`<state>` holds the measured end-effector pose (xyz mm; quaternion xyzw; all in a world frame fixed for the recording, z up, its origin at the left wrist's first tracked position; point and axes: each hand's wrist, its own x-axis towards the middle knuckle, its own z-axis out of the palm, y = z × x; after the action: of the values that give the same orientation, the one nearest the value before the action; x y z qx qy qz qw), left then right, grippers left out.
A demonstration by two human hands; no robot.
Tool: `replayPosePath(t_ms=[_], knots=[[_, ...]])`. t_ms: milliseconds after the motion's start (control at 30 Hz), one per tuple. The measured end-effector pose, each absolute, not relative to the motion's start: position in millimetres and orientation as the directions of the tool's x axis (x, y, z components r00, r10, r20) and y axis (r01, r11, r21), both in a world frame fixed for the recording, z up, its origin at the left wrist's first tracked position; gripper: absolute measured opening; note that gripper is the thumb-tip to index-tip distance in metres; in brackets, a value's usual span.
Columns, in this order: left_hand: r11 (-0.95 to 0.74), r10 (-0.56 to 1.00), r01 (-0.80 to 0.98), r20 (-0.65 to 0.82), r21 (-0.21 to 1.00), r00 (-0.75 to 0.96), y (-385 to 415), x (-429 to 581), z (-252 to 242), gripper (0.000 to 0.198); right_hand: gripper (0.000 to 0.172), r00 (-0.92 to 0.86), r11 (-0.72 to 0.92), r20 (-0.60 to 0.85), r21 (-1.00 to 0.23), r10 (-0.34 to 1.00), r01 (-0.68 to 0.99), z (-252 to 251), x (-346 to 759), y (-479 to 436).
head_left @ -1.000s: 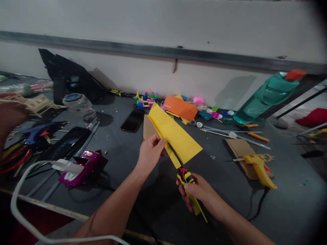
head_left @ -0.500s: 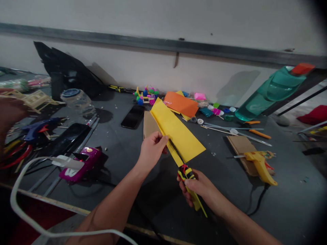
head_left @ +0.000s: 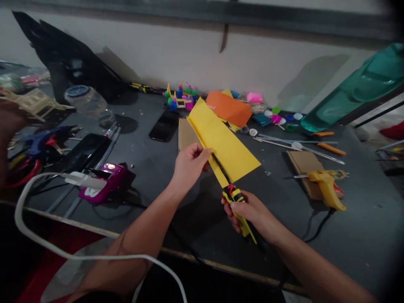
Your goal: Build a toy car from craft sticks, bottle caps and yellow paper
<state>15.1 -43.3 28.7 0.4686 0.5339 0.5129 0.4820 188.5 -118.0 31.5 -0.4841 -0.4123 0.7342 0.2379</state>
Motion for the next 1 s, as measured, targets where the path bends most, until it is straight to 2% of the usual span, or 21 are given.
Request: replayPosePath(t_ms=[233,733,1000], knots=[[0.041,0.994,0.021,-0.039,0.999,-0.099,-43.1,15.0,30.4,0.022,0.028,-0.404,-0.593,-0.565,-0.803,0.72,0.066,32.3,188.7,-117.1],[0.014,0.994,0.023,-0.012,1.0,-0.113,-41.8,12.5,28.8,0.022,0.026,-0.434,-0.554,-0.517,-0.831,0.738,0.046,27.3,190.3,-117.7],[0.0,0.988,-0.032,-0.005,0.999,-0.154,-41.5,11.5,31.2,0.02,0.029,-0.433,-0.557,-0.511,-0.83,0.742,0.024,31.8,189.9,-118.9]])
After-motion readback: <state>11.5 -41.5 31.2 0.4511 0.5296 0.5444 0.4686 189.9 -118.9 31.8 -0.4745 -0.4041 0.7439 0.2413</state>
